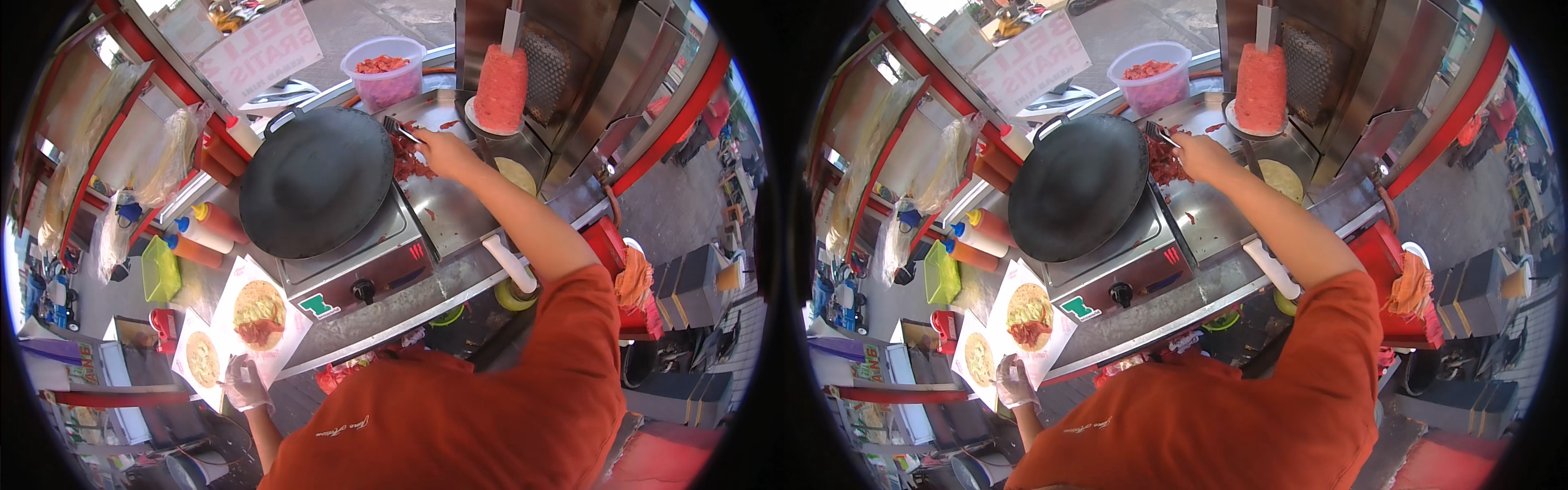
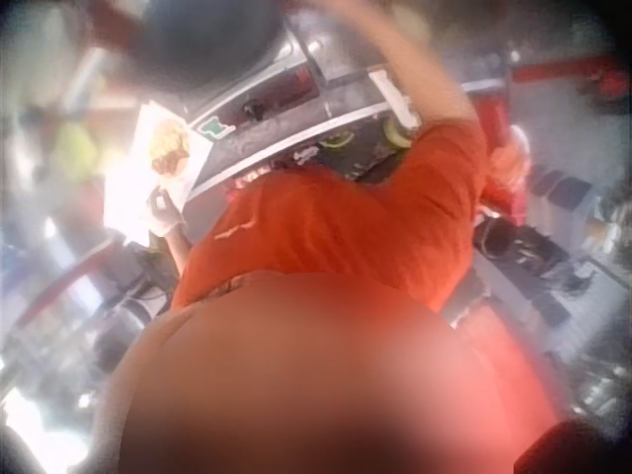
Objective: The person cooks shredded meat on a flat griddle, then assembles two tacos by placing shredded lettuce and the cooked meat onto tortillas. They finish by drizzling white and red sauces over the fillings and folding the tortillas into paper wrappers.
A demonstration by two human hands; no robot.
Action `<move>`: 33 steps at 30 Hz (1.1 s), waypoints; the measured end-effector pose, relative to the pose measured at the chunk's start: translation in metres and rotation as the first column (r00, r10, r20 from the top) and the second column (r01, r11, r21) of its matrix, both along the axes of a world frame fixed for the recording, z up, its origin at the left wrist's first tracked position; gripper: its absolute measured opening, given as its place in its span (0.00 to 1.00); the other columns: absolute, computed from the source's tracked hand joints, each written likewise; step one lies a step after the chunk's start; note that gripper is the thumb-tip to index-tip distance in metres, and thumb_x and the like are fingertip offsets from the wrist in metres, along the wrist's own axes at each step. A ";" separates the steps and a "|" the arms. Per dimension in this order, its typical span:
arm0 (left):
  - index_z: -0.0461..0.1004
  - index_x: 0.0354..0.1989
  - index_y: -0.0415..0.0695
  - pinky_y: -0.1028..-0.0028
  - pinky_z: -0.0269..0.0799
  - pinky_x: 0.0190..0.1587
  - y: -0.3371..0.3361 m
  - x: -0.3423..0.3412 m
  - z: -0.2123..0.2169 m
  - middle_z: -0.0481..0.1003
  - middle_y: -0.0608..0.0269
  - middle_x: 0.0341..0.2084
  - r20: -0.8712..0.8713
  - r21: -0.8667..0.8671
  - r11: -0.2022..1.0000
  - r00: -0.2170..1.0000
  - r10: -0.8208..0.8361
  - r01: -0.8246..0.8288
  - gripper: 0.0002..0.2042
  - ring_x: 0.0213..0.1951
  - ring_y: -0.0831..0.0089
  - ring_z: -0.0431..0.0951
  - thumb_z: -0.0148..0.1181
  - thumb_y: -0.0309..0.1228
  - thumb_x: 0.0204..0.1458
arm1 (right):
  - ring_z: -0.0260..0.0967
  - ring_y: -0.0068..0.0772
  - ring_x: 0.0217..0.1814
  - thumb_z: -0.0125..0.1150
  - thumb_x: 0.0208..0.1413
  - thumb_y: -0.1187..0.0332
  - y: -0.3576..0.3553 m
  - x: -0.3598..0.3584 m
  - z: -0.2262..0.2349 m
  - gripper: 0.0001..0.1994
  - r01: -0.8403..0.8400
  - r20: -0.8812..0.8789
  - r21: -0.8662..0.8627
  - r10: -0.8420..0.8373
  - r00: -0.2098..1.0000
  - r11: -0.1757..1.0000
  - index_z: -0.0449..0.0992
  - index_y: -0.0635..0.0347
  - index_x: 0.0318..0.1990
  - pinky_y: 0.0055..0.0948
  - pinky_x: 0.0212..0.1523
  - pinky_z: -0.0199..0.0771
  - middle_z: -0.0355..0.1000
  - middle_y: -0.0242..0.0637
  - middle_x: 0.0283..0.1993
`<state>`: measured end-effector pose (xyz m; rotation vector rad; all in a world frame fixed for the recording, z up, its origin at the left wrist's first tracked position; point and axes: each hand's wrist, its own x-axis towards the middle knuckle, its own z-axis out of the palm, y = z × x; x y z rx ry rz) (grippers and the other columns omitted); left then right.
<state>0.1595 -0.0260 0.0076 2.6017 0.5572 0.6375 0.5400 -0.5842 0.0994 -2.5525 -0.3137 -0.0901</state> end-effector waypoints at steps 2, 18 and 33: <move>0.84 0.47 0.45 0.56 0.71 0.63 0.000 -0.010 -0.005 0.84 0.56 0.42 -0.017 -0.086 0.995 0.998 0.053 -0.054 0.11 0.51 0.55 0.83 0.65 0.35 0.60 | 0.78 0.67 0.47 0.53 0.73 0.60 -0.017 -0.028 -0.003 0.14 -0.067 0.015 -0.035 0.067 0.998 0.997 0.75 0.54 0.59 0.59 0.49 0.77 0.81 0.56 0.42; 0.83 0.43 0.44 0.57 0.71 0.64 -0.036 0.066 0.050 0.84 0.56 0.44 0.134 0.034 0.959 0.949 -0.285 0.283 0.07 0.53 0.57 0.83 0.67 0.31 0.61 | 0.80 0.61 0.49 0.51 0.71 0.65 0.024 -0.094 -0.030 0.24 0.006 -0.055 -0.328 -0.025 0.998 0.945 0.68 0.48 0.73 0.56 0.50 0.80 0.78 0.59 0.48; 0.71 0.68 0.39 0.64 0.65 0.70 0.168 -0.087 -0.022 0.77 0.58 0.63 0.333 -0.667 0.698 0.734 0.592 -0.261 0.26 0.66 0.68 0.74 0.68 0.33 0.64 | 0.65 0.18 0.36 0.57 0.75 0.58 0.040 -0.069 0.096 0.22 -0.105 0.090 0.093 0.096 0.991 0.990 0.76 0.55 0.71 0.21 0.35 0.67 0.76 0.27 0.43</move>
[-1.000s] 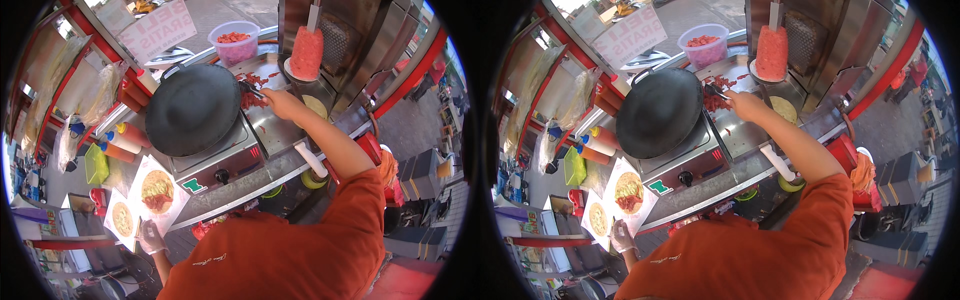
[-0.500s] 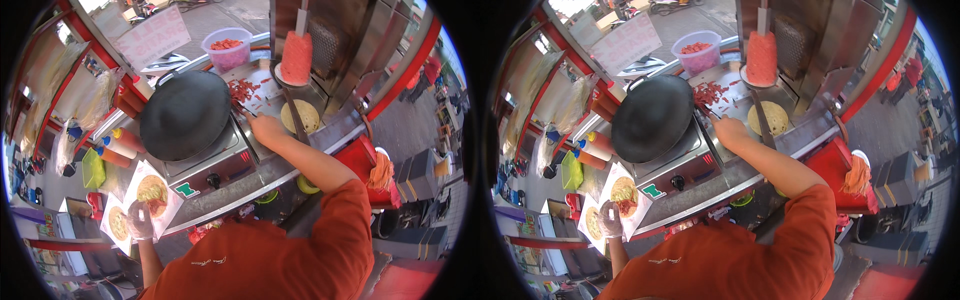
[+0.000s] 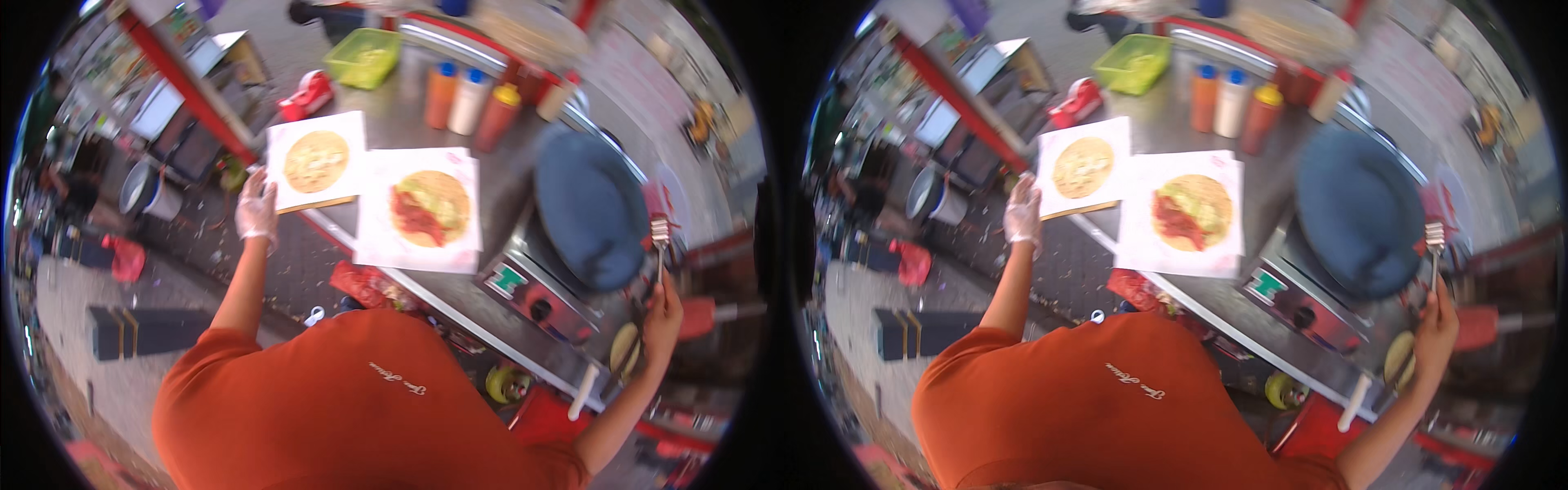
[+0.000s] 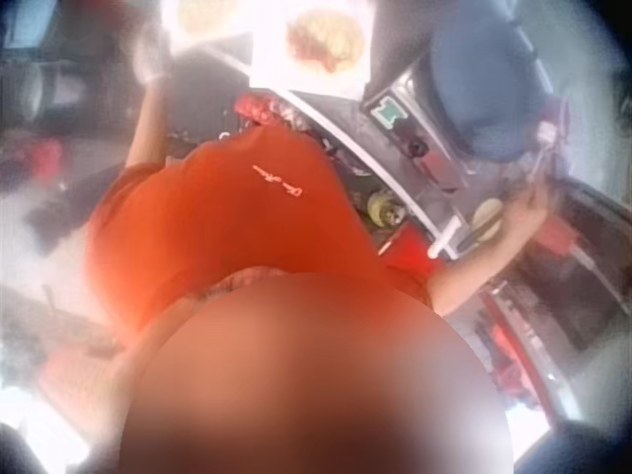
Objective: The person cooks shredded meat on a flat griddle, then assembles two tacos by placing shredded lettuce and the cooked meat onto tortillas. They finish by drizzling white and red sauces over the fillings and folding the tortillas into paper wrappers.
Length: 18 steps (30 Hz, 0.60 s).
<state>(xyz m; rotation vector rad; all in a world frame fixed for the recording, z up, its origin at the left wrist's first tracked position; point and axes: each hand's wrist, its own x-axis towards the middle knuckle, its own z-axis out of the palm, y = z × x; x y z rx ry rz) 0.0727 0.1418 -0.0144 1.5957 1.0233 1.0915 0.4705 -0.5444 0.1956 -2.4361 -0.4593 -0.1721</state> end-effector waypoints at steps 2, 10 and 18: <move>0.68 0.72 0.41 0.67 0.65 0.71 0.035 -0.011 -0.006 0.76 0.56 0.65 -0.026 -0.029 0.995 0.995 -0.100 0.099 0.30 0.66 0.67 0.75 0.69 0.35 0.63 | 0.65 0.15 0.36 0.58 0.75 0.60 0.070 -0.011 0.002 0.21 -0.075 -0.174 0.103 0.092 0.980 0.992 0.76 0.55 0.70 0.20 0.36 0.68 0.77 0.26 0.43; 0.46 0.83 0.51 0.53 0.60 0.76 0.088 0.020 0.009 0.66 0.50 0.74 -0.808 0.015 0.824 0.492 -0.323 0.566 0.58 0.75 0.44 0.63 0.79 0.53 0.47 | 0.75 0.47 0.34 0.64 0.68 0.64 0.485 -0.161 -0.116 0.18 -0.766 -0.092 -0.026 0.761 0.642 0.643 0.81 0.59 0.61 0.43 0.38 0.76 0.76 0.46 0.35; 0.56 0.78 0.49 0.37 0.43 0.79 0.149 0.019 -0.001 0.64 0.50 0.74 -0.712 0.168 0.534 0.477 -0.516 0.829 0.54 0.78 0.51 0.59 0.79 0.53 0.44 | 0.77 0.49 0.38 0.68 0.65 0.63 0.522 -0.183 -0.145 0.28 -0.731 -0.158 -0.288 0.723 0.673 0.618 0.71 0.50 0.72 0.44 0.39 0.78 0.78 0.45 0.40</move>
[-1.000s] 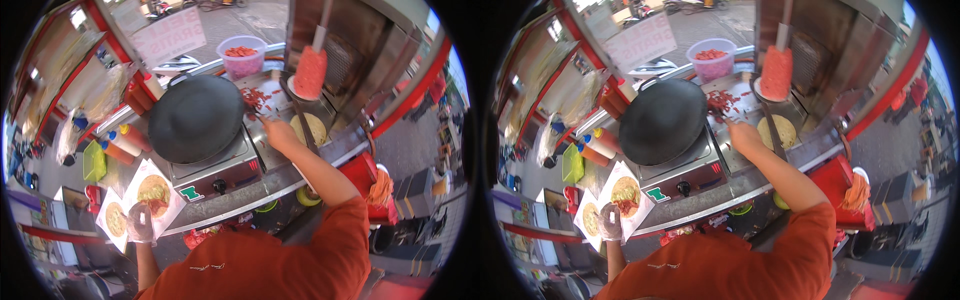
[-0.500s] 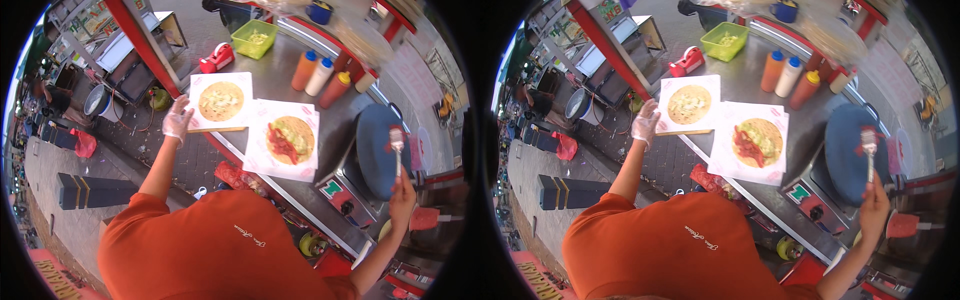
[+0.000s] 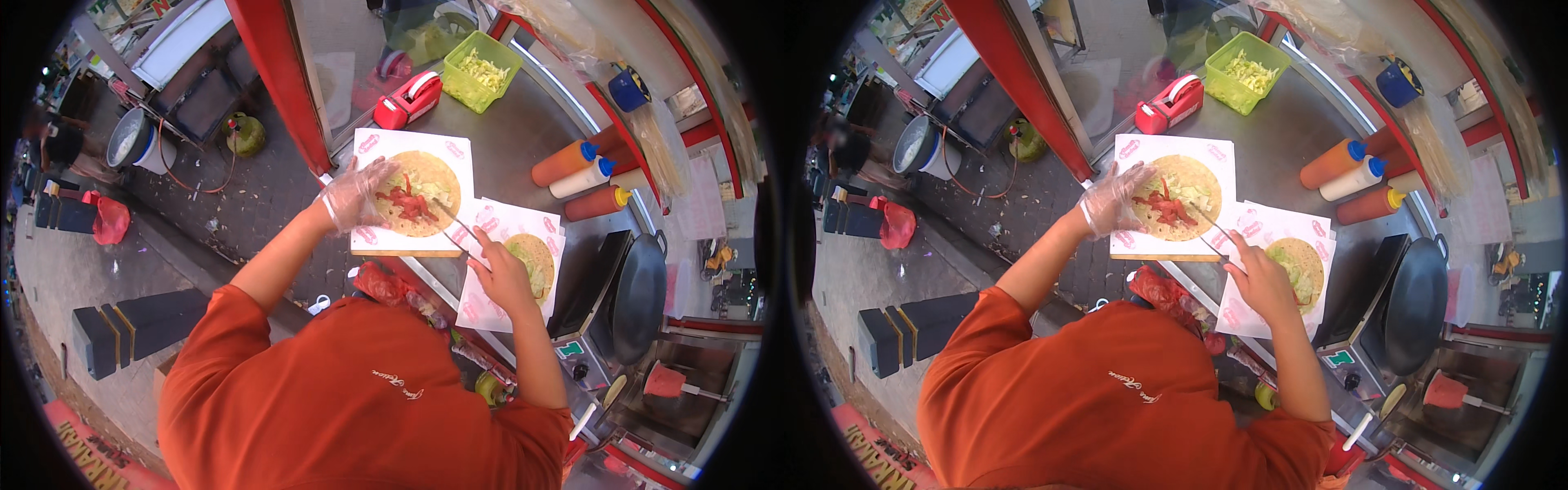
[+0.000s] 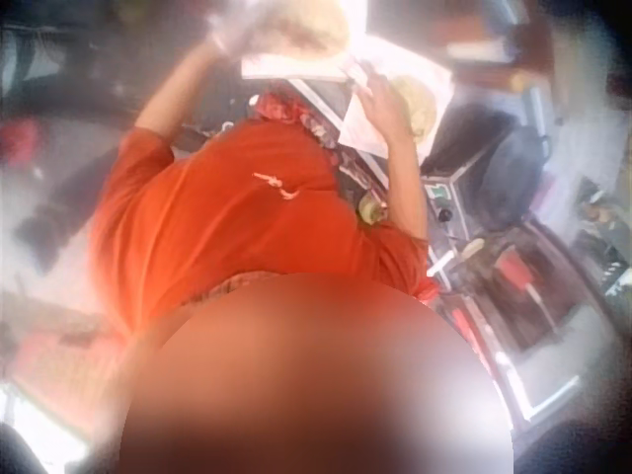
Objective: The person cooks shredded meat on a flat griddle, then assembles two tacos by placing shredded lettuce and the cooked meat onto tortillas. They finish by drizzling white and red sauces over the fillings and folding the tortillas into paper wrappers.
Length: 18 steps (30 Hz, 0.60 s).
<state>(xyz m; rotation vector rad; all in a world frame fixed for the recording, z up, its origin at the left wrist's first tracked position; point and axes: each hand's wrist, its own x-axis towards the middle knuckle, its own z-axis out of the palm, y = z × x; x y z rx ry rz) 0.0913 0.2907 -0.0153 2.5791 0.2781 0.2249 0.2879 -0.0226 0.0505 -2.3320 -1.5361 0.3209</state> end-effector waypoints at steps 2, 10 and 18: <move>0.69 0.71 0.52 0.35 0.38 0.79 0.011 0.006 -0.003 0.68 0.53 0.71 0.119 0.026 0.995 0.988 -0.101 0.098 0.44 0.77 0.54 0.62 0.80 0.49 0.43 | 0.77 0.49 0.38 0.67 0.66 0.64 -0.002 0.003 -0.003 0.26 -0.061 -0.062 0.096 0.067 0.996 0.993 0.72 0.53 0.70 0.43 0.39 0.77 0.78 0.45 0.40; 0.85 0.39 0.54 0.25 0.30 0.75 0.045 0.032 -0.022 0.81 0.69 0.52 0.209 0.100 0.953 0.931 -0.300 0.285 0.09 0.69 0.65 0.73 0.69 0.43 0.60 | 0.77 0.51 0.39 0.66 0.66 0.63 0.004 0.005 0.001 0.23 -0.091 -0.088 0.057 0.096 0.992 0.994 0.75 0.56 0.66 0.45 0.39 0.77 0.77 0.44 0.40; 0.82 0.36 0.51 0.28 0.45 0.73 -0.010 0.003 0.004 0.82 0.61 0.51 0.281 -0.052 0.990 0.949 0.143 -0.134 0.12 0.61 0.57 0.78 0.73 0.44 0.55 | 0.76 0.47 0.38 0.66 0.67 0.64 -0.017 -0.017 -0.028 0.23 0.115 -0.144 0.183 -0.089 0.986 0.976 0.74 0.58 0.67 0.41 0.40 0.77 0.76 0.45 0.42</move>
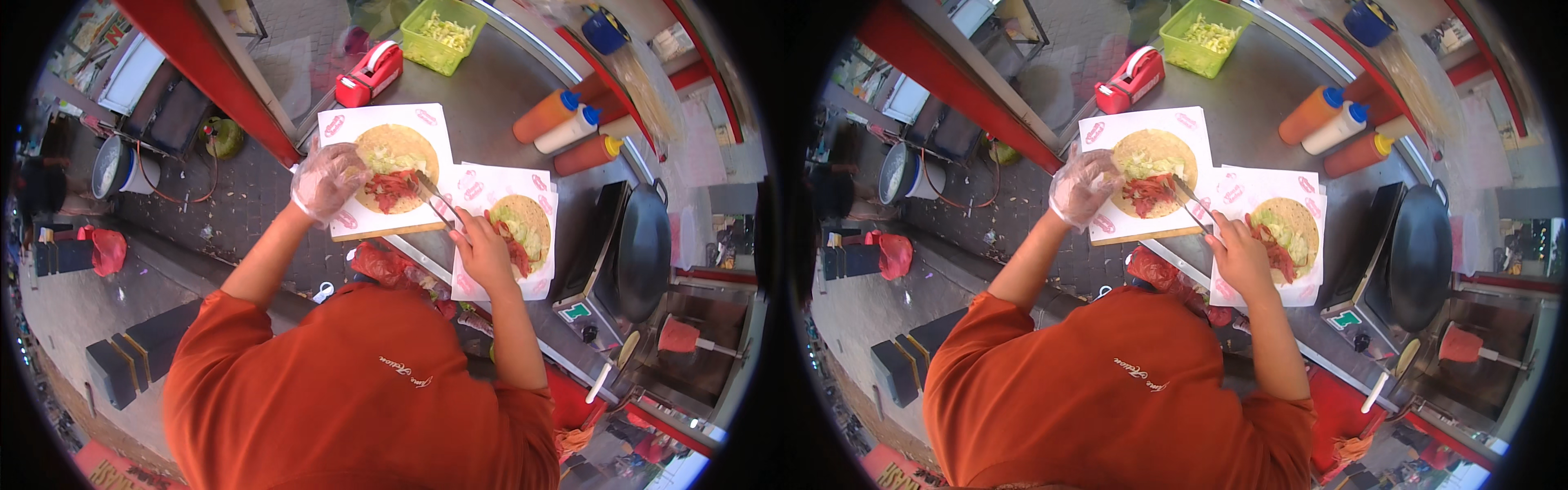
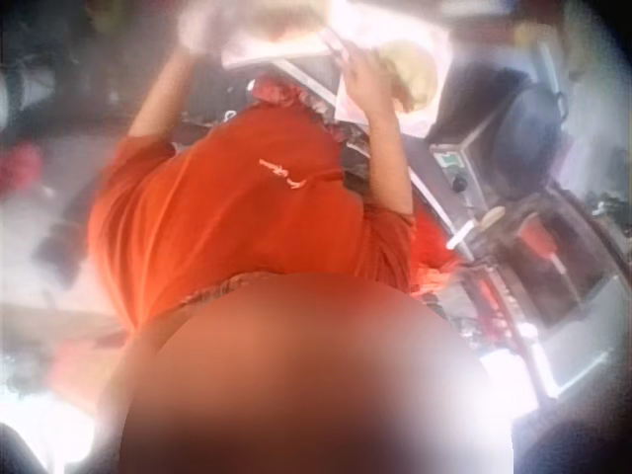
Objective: The person cooks shredded meat on a flat griddle, then assembles two tacos by placing shredded lettuce and the cooked meat onto tortillas. They finish by drizzling white and red sauces over the fillings and folding the tortillas into paper wrappers.
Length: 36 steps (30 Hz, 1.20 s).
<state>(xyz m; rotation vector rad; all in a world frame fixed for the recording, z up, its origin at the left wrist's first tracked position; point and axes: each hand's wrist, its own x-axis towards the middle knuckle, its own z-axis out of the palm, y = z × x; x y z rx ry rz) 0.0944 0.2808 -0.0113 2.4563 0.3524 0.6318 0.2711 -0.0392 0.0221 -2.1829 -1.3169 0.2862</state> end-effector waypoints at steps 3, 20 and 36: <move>0.80 0.35 0.50 0.28 0.46 0.72 -0.043 -0.009 0.004 0.81 0.57 0.52 -0.028 0.113 0.988 0.994 0.105 -0.102 0.19 0.60 0.56 0.78 0.77 0.51 0.49 | 0.75 0.37 0.36 0.62 0.71 0.66 -0.017 -0.017 0.007 0.23 0.111 -0.031 0.331 -0.106 0.994 0.937 0.71 0.62 0.70 0.34 0.40 0.76 0.77 0.43 0.48; 0.84 0.44 0.49 0.29 0.59 0.62 -0.078 0.024 -0.001 0.83 0.60 0.48 -0.281 0.541 0.732 0.731 0.622 -0.415 0.17 0.53 0.54 0.82 0.62 0.50 0.63 | 0.83 0.59 0.44 0.51 0.73 0.61 -0.526 0.180 0.073 0.20 0.969 0.143 -0.100 -0.960 0.240 0.227 0.73 0.48 0.69 0.55 0.43 0.82 0.80 0.53 0.47; 0.80 0.58 0.51 0.57 0.68 0.66 -0.147 0.056 0.064 0.81 0.58 0.57 -0.090 0.424 0.825 0.889 0.449 -0.374 0.19 0.60 0.55 0.79 0.60 0.32 0.58 | 0.81 0.59 0.52 0.48 0.72 0.65 -0.516 0.261 0.050 0.19 0.861 0.390 -0.143 -0.772 0.503 0.489 0.75 0.46 0.67 0.56 0.50 0.81 0.78 0.56 0.54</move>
